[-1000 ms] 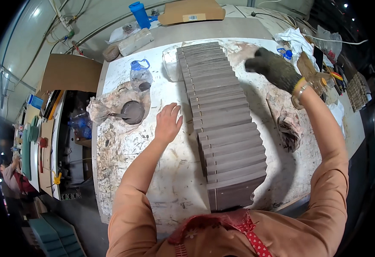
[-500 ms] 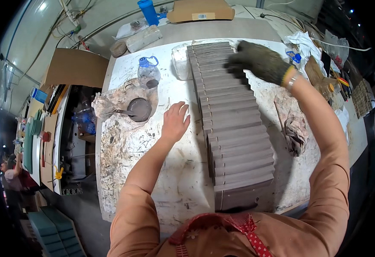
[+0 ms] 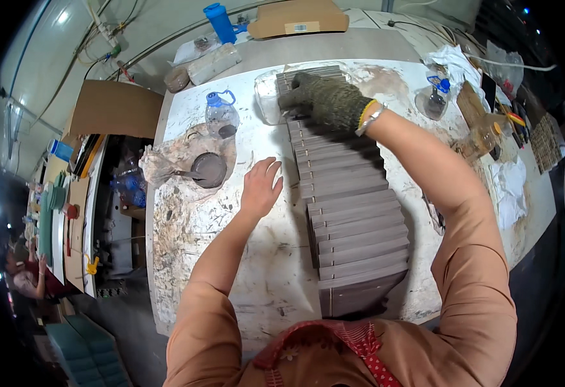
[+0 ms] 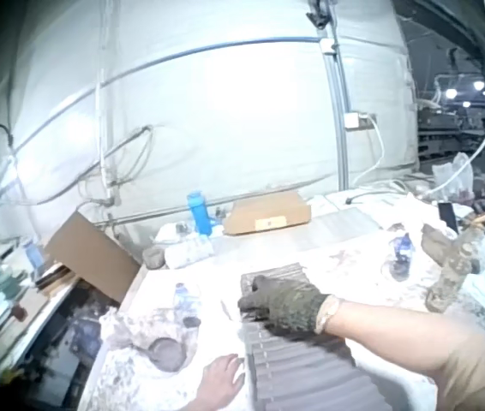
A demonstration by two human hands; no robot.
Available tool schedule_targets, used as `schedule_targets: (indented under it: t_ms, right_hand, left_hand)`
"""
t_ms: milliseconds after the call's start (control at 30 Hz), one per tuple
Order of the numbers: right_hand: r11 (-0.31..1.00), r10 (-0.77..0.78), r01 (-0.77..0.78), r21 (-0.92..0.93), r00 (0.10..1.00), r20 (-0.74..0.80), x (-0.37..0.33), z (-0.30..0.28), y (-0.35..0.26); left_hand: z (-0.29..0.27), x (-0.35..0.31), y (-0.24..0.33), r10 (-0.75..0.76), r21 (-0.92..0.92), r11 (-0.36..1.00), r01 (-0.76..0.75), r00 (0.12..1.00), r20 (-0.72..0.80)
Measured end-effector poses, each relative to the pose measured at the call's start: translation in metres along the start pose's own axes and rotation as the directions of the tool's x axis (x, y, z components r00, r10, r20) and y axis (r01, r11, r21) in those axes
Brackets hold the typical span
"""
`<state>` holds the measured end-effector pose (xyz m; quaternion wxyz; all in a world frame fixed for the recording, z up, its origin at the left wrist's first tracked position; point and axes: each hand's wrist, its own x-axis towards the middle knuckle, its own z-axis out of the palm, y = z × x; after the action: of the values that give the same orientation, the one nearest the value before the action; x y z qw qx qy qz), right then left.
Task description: Cleaning or polishing a stack of square tiles with a cloth.
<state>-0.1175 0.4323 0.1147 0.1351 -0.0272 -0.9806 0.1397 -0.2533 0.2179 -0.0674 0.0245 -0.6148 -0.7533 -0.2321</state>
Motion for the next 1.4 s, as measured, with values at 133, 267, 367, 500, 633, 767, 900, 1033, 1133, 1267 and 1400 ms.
schedule_targets:
  t_ms: [133, 267, 367, 500, 633, 767, 900, 1033, 1133, 1267, 1400]
  right_hand:
    - [0.939, 0.243, -0.251, 0.234, 0.968, 0.064, -0.048, -0.024, 0.028]
    - [0.902, 0.394, -0.374, -0.214, 0.917, 0.059, -0.08, -0.062, 0.051]
    - [0.713, 0.465, -0.49, 0.502, 0.866, 0.185, -0.03, -0.047, 0.024]
    - [0.991, -0.033, 0.036, -0.129, 0.999, 0.025, 0.032, 0.007, -0.007]
    - [0.822, 0.331, -0.407, 0.397, 0.91, 0.249, -0.018, -0.024, 0.022]
    - [0.879, 0.364, -0.283, -0.384, 0.918, 0.157, -0.057, -0.063, 0.049]
    - [0.934, 0.277, -0.289, 0.212, 0.957, 0.082, -0.007, -0.042, 0.018]
    - [0.983, 0.044, -0.034, -0.18, 0.998, 0.052, 0.031, 0.001, 0.005]
    - [0.98, 0.187, -0.192, 0.047, 0.978, 0.097, 0.002, -0.018, 0.01]
    - [0.92, 0.311, -0.287, -0.266, 0.949, 0.053, -0.035, -0.045, 0.058]
    - [0.991, 0.09, -0.099, -0.09, 0.991, -0.096, 0.015, -0.028, 0.023]
  left_hand:
    - [-0.004, -0.013, -0.012, -0.027, 0.029, 0.999, 0.027, 1.0, -0.014]
    - [-0.004, -0.008, -0.006, -0.004, 0.073, 0.997, 0.006, 0.999, -0.035]
    - [-0.003, -0.006, -0.002, 0.001, 0.02, 1.0, 0.0, 1.0, -0.026]
    - [0.0, -0.005, -0.007, 0.028, -0.011, 1.0, -0.028, 0.998, -0.055]
    - [-0.003, -0.009, -0.009, 0.062, -0.031, 0.997, -0.066, 0.992, -0.109]
    - [-0.005, -0.012, -0.008, -0.009, 0.038, 0.999, 0.011, 0.999, -0.035]
    - [-0.004, -0.011, -0.003, -0.026, 0.036, 0.999, 0.027, 1.0, -0.012]
    - [0.002, -0.001, -0.002, 0.002, -0.015, 1.0, -0.003, 1.0, -0.005]
    - [-0.008, -0.014, -0.011, -0.023, -0.029, 0.999, 0.022, 0.999, -0.035]
    - [-0.006, -0.007, -0.002, -0.027, -0.017, 0.999, 0.027, 0.999, -0.017]
    - [-0.006, -0.007, -0.003, -0.023, 0.009, 1.0, 0.024, 1.0, -0.018]
